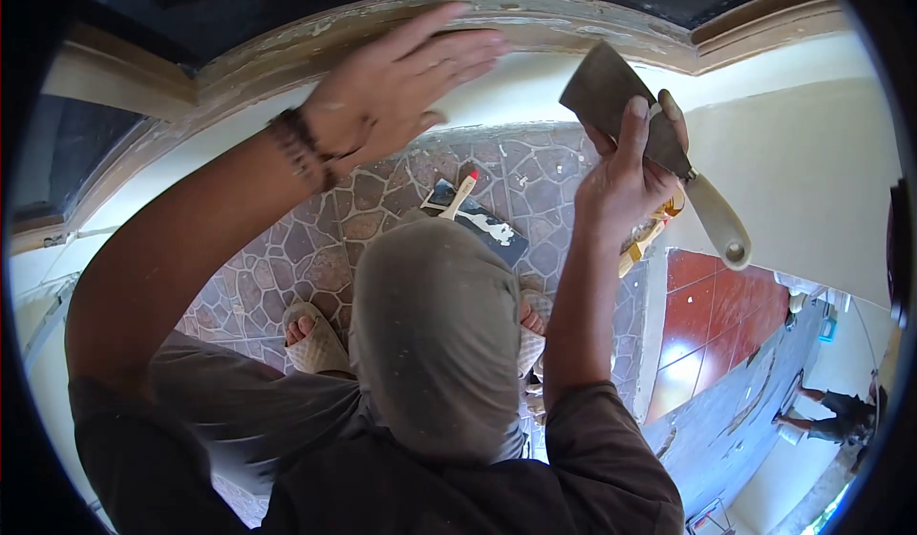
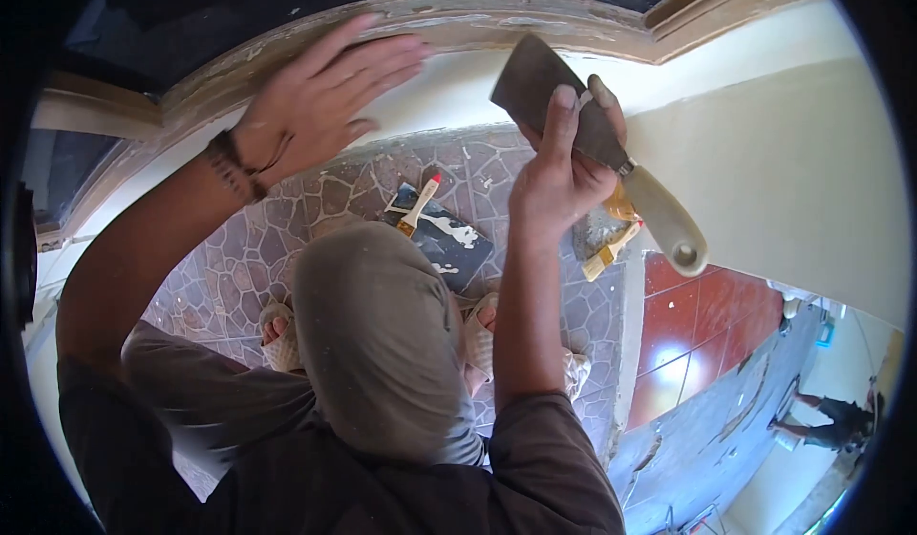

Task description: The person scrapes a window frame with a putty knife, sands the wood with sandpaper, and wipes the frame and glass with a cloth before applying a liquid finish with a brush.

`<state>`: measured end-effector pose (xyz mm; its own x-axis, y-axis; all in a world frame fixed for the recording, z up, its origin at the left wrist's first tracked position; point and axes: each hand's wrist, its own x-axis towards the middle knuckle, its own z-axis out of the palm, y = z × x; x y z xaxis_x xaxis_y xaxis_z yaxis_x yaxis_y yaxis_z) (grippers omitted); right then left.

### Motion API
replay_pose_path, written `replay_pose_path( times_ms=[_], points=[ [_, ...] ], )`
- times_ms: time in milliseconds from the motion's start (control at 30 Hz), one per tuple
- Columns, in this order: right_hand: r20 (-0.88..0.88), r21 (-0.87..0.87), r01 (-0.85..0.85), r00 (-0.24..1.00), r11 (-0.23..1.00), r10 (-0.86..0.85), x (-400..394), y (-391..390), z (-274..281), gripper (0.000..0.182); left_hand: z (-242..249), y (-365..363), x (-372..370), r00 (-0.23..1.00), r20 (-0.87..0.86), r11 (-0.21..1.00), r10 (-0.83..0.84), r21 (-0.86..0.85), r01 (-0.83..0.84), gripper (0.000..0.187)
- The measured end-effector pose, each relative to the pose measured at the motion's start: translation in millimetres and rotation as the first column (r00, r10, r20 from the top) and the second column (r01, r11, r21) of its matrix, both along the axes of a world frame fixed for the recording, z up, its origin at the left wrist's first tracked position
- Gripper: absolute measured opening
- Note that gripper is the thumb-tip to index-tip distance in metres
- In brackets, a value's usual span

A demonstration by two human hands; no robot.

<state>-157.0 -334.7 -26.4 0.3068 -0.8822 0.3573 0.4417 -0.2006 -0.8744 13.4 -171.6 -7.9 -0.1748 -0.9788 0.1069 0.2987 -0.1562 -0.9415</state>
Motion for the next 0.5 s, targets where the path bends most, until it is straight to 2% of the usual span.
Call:
replay_pose_path(
  times_ms=[33,67,200,267,333,433,467,500],
  points=[
    [0.090,0.086,-0.003,0.996,0.996,-0.005,6,2,2,0.034,13,12,-8,0.738,-0.673,0.999,0.048,0.042,-0.026,0.071],
    [0.177,0.173,-0.013,0.984,0.985,-0.018,10,4,2,0.033,19,24,-14,0.089,-0.991,0.995,0.098,0.097,-0.016,0.074],
    [0.251,0.271,0.043,0.961,0.962,-0.113,24,11,-5,0.033,22,74,-7,0.070,-0.993,0.992,0.093,0.087,-0.088,0.077],
    [0.239,0.260,0.080,0.960,0.962,-0.144,32,18,-9,0.032,25,94,-4,0.145,-0.981,0.984,0.127,0.106,-0.141,0.074],
    [0.229,0.243,0.122,0.957,0.962,-0.179,35,27,-15,0.031,28,109,-4,0.117,-0.982,0.976,0.149,0.127,-0.178,0.072],
    [0.029,0.117,0.214,0.975,0.970,-0.218,38,52,-28,0.030,24,130,-2,0.080,-0.983,0.961,0.164,0.141,-0.240,0.070],
    [0.005,0.129,0.226,0.974,0.966,-0.228,43,68,-30,0.031,21,136,-1,0.074,-0.984,0.953,0.164,0.139,-0.270,0.071],
    [0.000,0.064,0.210,0.978,0.976,-0.210,46,81,-28,0.028,19,142,0,0.072,-0.984,0.954,0.164,0.139,-0.267,0.071]
  ],
)
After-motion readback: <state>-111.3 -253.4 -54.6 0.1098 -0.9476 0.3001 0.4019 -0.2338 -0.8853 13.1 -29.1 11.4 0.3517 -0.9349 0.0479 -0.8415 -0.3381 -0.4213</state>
